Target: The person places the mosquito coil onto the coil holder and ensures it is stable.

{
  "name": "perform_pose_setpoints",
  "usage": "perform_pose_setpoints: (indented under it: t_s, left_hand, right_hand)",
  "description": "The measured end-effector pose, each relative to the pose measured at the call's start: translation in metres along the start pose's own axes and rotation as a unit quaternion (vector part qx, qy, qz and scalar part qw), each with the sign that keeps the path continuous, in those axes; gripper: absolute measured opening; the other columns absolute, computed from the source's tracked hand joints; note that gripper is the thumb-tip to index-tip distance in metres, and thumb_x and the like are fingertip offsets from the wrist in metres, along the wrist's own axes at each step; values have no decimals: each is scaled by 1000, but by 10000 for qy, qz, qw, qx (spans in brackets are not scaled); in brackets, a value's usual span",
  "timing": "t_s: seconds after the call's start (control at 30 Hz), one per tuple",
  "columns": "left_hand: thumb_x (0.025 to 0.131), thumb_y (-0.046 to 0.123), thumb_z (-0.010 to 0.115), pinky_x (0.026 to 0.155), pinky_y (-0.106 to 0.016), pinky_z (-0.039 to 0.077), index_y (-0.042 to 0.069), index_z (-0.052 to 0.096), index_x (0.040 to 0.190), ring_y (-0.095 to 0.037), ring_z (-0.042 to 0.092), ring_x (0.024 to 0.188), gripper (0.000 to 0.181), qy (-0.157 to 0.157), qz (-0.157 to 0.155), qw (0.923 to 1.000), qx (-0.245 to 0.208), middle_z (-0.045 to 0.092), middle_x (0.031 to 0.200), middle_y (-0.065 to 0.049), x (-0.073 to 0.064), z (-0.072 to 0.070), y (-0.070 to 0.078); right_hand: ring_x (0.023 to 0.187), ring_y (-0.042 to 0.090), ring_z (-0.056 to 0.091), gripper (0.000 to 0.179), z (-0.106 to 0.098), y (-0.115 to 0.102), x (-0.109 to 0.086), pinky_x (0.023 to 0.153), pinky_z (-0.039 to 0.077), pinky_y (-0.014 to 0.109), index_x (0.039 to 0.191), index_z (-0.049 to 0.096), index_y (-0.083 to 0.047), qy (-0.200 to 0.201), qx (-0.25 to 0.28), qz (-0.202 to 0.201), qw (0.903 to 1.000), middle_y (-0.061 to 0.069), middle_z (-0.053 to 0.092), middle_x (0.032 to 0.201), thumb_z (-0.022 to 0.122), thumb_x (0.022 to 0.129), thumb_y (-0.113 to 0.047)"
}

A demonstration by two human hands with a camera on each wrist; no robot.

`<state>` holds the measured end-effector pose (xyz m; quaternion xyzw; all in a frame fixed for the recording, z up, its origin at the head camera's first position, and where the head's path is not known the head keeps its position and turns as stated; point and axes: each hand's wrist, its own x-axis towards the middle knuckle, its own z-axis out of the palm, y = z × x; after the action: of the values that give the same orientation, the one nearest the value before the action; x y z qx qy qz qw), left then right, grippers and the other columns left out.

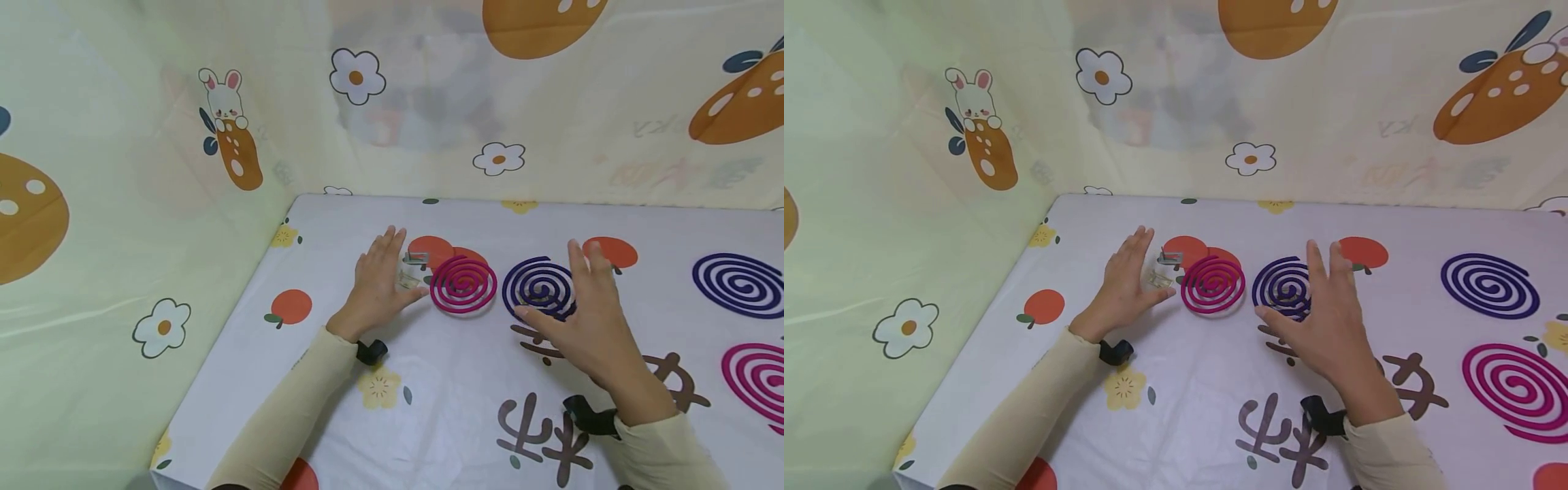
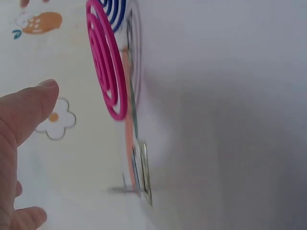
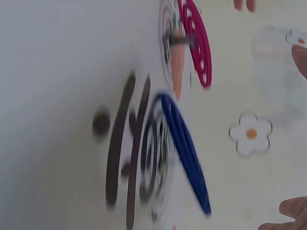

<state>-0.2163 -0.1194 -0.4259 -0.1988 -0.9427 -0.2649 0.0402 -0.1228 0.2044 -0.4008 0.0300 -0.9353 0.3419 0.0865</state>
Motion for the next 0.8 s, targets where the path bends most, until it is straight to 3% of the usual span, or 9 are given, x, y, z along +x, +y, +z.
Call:
perform_pose_setpoints:
  t_s: [0.43, 0.63, 0.8]
  left_hand:
    - [83, 48, 87, 125, -66, 8, 20, 12, 169, -32, 15, 160, 118, -242, -456, 9984, 216, 14, 175, -5, 5, -8, -28]
    - [84, 49, 86, 124, -67, 9, 21, 16, 169, -30, 21, 158, 114, -421, -554, 9972, 281, 20, 174, -7, 3, -8, -36]
    - [86, 48, 84, 124, -66, 12, 19, 29, 165, -27, 33, 154, 101, -532, -546, 9960, 460, 34, 169, -7, 2, -9, -40]
  right_hand:
    - [154, 52, -17, 124, -43, 58, -26, 113, -1, 78, 165, -11, -6, 158, -418, 868, 9952, 23, -24, 169, 79, 90, -47]
    - [153, 56, -15, 129, -62, 80, -40, 111, 0, 80, 163, -11, -1, 266, -1026, 1365, 9850, 31, -23, 166, 78, 87, -54]
    - [154, 54, -15, 132, -76, 105, -53, 114, 0, 78, 163, -9, 1, 420, -1406, 1746, 9736, 33, -20, 166, 76, 85, -63]
